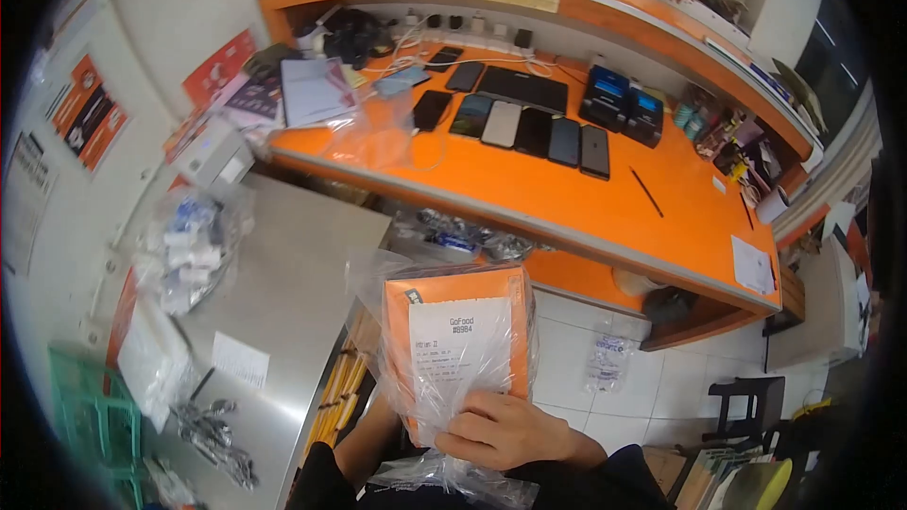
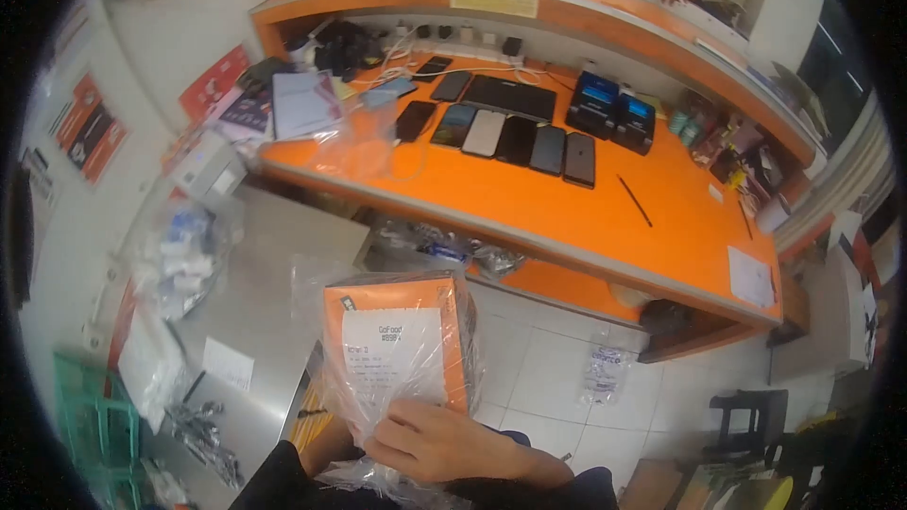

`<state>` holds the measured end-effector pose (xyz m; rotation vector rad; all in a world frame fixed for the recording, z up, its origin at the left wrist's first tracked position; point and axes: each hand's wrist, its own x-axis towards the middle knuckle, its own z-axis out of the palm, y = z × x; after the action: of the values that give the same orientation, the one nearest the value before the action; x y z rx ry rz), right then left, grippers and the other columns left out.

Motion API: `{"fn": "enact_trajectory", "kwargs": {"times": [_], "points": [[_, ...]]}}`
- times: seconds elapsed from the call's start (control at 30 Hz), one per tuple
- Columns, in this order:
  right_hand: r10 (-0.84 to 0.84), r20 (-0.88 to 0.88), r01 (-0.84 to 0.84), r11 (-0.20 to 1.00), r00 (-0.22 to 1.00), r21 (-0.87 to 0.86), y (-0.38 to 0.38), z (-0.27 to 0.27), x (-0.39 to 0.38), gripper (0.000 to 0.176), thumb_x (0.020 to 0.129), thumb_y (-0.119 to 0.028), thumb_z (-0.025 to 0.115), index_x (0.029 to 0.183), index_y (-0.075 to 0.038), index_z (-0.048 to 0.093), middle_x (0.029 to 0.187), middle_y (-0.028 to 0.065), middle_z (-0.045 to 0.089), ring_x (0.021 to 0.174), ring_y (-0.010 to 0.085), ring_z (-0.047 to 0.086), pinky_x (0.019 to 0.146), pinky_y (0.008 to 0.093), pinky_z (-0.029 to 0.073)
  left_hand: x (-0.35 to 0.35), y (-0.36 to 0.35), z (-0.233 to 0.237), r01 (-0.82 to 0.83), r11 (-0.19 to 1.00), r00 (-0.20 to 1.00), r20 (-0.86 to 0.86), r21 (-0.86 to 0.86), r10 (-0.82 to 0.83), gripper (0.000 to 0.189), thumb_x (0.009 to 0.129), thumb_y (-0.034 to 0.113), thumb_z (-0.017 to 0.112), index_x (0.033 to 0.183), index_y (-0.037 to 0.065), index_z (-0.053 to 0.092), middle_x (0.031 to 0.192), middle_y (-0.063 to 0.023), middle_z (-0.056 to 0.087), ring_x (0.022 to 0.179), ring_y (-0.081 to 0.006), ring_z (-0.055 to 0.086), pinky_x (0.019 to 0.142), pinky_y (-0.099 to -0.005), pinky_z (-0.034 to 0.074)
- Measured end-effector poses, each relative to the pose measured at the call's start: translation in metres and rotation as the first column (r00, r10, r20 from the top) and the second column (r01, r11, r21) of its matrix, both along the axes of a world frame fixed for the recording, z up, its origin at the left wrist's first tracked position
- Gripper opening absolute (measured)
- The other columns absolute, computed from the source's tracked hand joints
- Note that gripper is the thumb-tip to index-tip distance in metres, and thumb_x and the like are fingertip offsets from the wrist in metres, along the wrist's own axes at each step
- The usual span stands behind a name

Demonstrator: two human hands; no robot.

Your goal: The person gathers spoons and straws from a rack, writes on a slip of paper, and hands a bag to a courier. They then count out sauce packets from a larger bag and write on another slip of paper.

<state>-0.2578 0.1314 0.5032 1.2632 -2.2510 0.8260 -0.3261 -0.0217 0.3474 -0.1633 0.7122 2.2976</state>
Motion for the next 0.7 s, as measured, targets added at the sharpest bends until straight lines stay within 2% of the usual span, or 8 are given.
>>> {"fn": "enact_trajectory", "kwargs": {"times": [0.23, 0.33, 0.43, 0.63, 0.7], "points": [[-0.089, -0.006, 0.089, 0.995, 0.996, 0.047, 0.061, 0.007, -0.090, 0.027, 0.062, -0.009, 0.057, 0.089, -0.006, 0.057, 0.074, 0.0024, 0.043, 0.068, 0.0172, 0.044, 0.053, 0.0223, 0.040, -0.107, 0.073, 0.004, 0.158, 0.987, 0.987, -0.028, 0.021, -0.157, 0.028, 0.082, 0.023, 0.052, 0.103, 0.006, 0.048, 0.089, -0.0053, 0.055, 0.079, -0.0144, 0.055, 0.071, -0.0313, 0.048], [-0.138, 0.012, 0.137, 0.989, 0.990, 0.062, 0.087, 0.020, -0.129, 0.023, 0.063, -0.009, 0.055, 0.086, -0.005, 0.052, 0.072, 0.0030, 0.039, 0.070, 0.0161, 0.045, 0.055, 0.0212, 0.041, -0.157, 0.107, 0.012, 0.223, 0.974, 0.974, -0.049, 0.041, -0.221, 0.028, 0.081, 0.023, 0.053, 0.104, 0.006, 0.048, 0.089, -0.0055, 0.055, 0.080, -0.0146, 0.055, 0.071, -0.0315, 0.048], [-0.150, 0.033, 0.151, 0.989, 0.988, -0.009, 0.115, 0.020, -0.158, 0.027, 0.062, -0.007, 0.057, 0.089, -0.005, 0.058, 0.076, 0.0031, 0.045, 0.069, 0.0181, 0.045, 0.053, 0.0237, 0.040, -0.197, 0.144, 0.020, 0.295, 0.954, 0.954, -0.070, 0.048, -0.291, 0.029, 0.081, 0.023, 0.053, 0.104, 0.006, 0.048, 0.090, -0.0056, 0.055, 0.080, -0.0148, 0.055, 0.071, -0.0317, 0.048], [-0.269, 0.041, 0.269, 0.963, 0.962, 0.001, 0.174, 0.027, -0.185, 0.027, 0.063, -0.007, 0.056, 0.089, -0.003, 0.057, 0.077, 0.0041, 0.046, 0.072, 0.0195, 0.047, 0.055, 0.0243, 0.041, -0.242, 0.215, 0.031, 0.407, 0.913, 0.911, -0.093, 0.036, -0.403, 0.029, 0.081, 0.023, 0.053, 0.104, 0.006, 0.048, 0.091, -0.0059, 0.055, 0.081, -0.0151, 0.055, 0.072, -0.0321, 0.048], [-0.263, 0.105, 0.268, 0.963, 0.959, -0.033, 0.197, 0.031, -0.189, 0.027, 0.063, -0.007, 0.056, 0.089, -0.002, 0.057, 0.078, 0.0051, 0.045, 0.073, 0.0202, 0.047, 0.056, 0.0250, 0.041, -0.250, 0.240, 0.031, 0.442, 0.897, 0.894, -0.099, 0.034, -0.437, 0.030, 0.081, 0.023, 0.053, 0.105, 0.006, 0.047, 0.091, -0.0060, 0.055, 0.081, -0.0152, 0.055, 0.072, -0.0322, 0.048]]}}
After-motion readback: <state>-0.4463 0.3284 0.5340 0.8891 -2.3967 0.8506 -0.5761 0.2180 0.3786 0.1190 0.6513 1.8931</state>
